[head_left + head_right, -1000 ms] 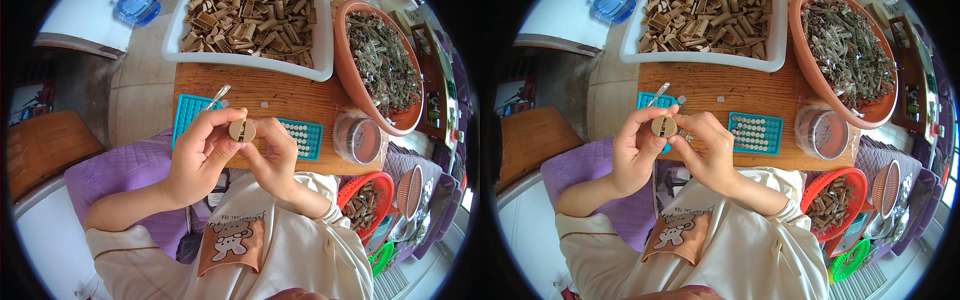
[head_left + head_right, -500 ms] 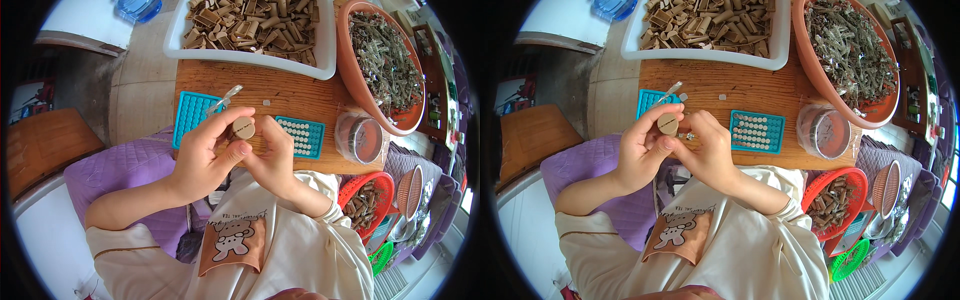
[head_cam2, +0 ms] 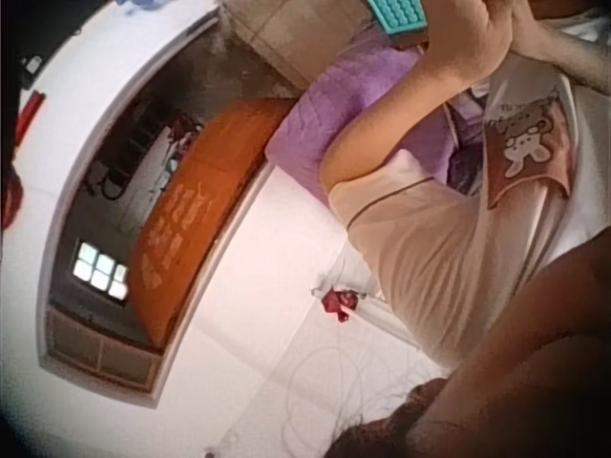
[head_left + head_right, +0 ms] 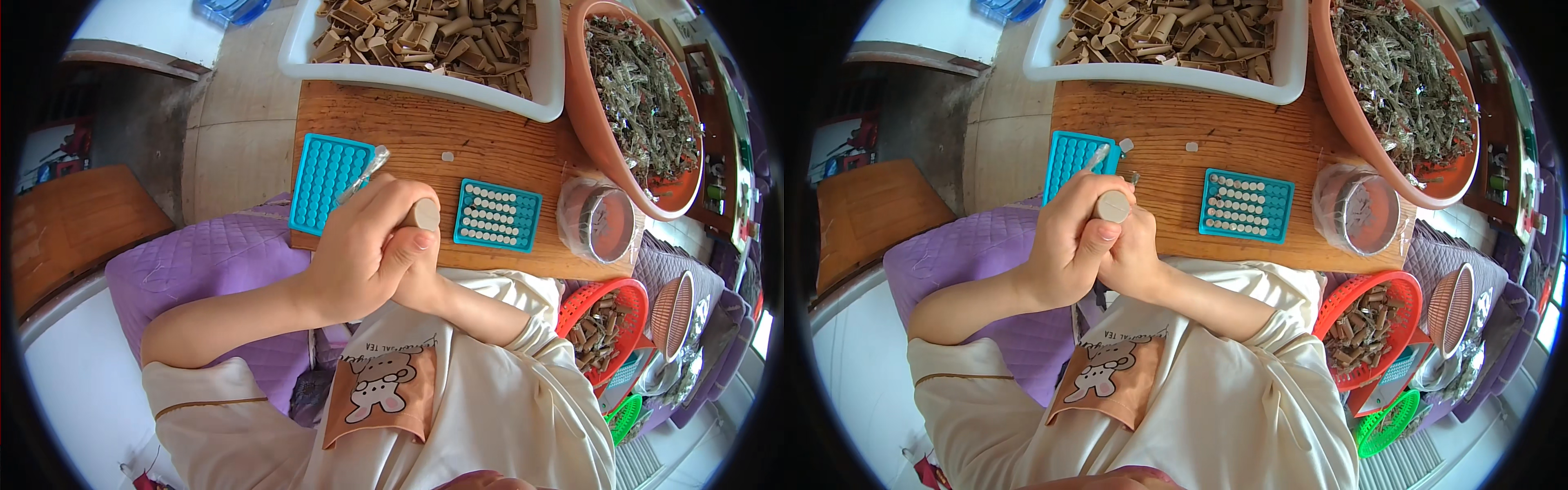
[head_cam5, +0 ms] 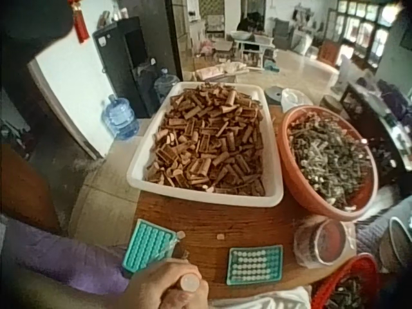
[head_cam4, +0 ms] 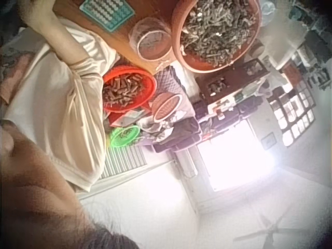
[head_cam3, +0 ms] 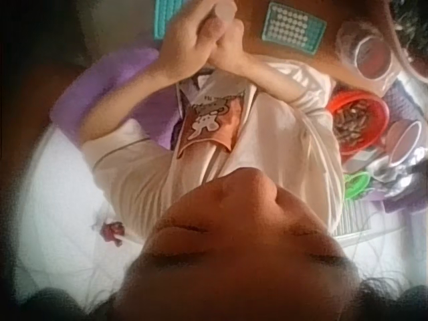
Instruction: The person assembles small cylindrical objects by inserting a metal spring and a white disc into a cardboard tube. They repeatedly pick up components from a tray and a container, insert them into the tube, and place the finished assembly into a red basket.
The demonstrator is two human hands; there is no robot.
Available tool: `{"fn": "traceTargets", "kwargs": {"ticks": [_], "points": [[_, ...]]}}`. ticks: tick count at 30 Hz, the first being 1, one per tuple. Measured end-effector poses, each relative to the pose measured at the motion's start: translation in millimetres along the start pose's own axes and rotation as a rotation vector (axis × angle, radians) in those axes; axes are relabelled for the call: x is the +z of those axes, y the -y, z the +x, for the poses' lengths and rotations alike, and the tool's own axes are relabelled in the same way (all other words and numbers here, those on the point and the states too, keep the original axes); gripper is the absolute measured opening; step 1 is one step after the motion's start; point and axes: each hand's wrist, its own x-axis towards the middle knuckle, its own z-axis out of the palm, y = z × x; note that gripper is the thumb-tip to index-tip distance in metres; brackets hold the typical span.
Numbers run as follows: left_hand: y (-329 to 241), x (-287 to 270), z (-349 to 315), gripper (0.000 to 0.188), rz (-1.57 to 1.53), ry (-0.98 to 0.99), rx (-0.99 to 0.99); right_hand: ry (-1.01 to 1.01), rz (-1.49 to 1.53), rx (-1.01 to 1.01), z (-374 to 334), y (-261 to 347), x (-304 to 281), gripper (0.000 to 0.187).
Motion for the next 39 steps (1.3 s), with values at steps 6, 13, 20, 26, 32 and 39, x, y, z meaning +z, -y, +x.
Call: {"fn": "traceTargets", "kwargs": {"ticks": [6, 13, 20, 26, 32, 39], "points": [[4, -6, 4, 0.035, -0.268, 0.121, -0.250, 0.176, 0.070, 0.244, 10, 3, -18, 0.019], [-1, -10, 6, 0.038, -0.958, 0.350, -0.682, 0.717, 0.307, 0.466, 18, 15, -76, 0.041], [2, -8, 7, 0.026, -0.997, 0.164, -0.738, 0.521, -0.426, 0.364, 14, 37, -133, 0.022], [-2, -10, 12, 0.031, -0.920, 0.191, -0.803, -0.016, -0.905, 0.619, -1, 28, -265, 0.010], [0, -12, 13, 0.030, -0.968, 0.149, -0.829, -0.056, -1.295, 0.687, -11, -12, -288, 0.018], [3, -11, 14, 0.031, -1.004, 0.070, -0.965, 0.033, -1.527, 0.744, -7, -46, -289, 0.014]]}}
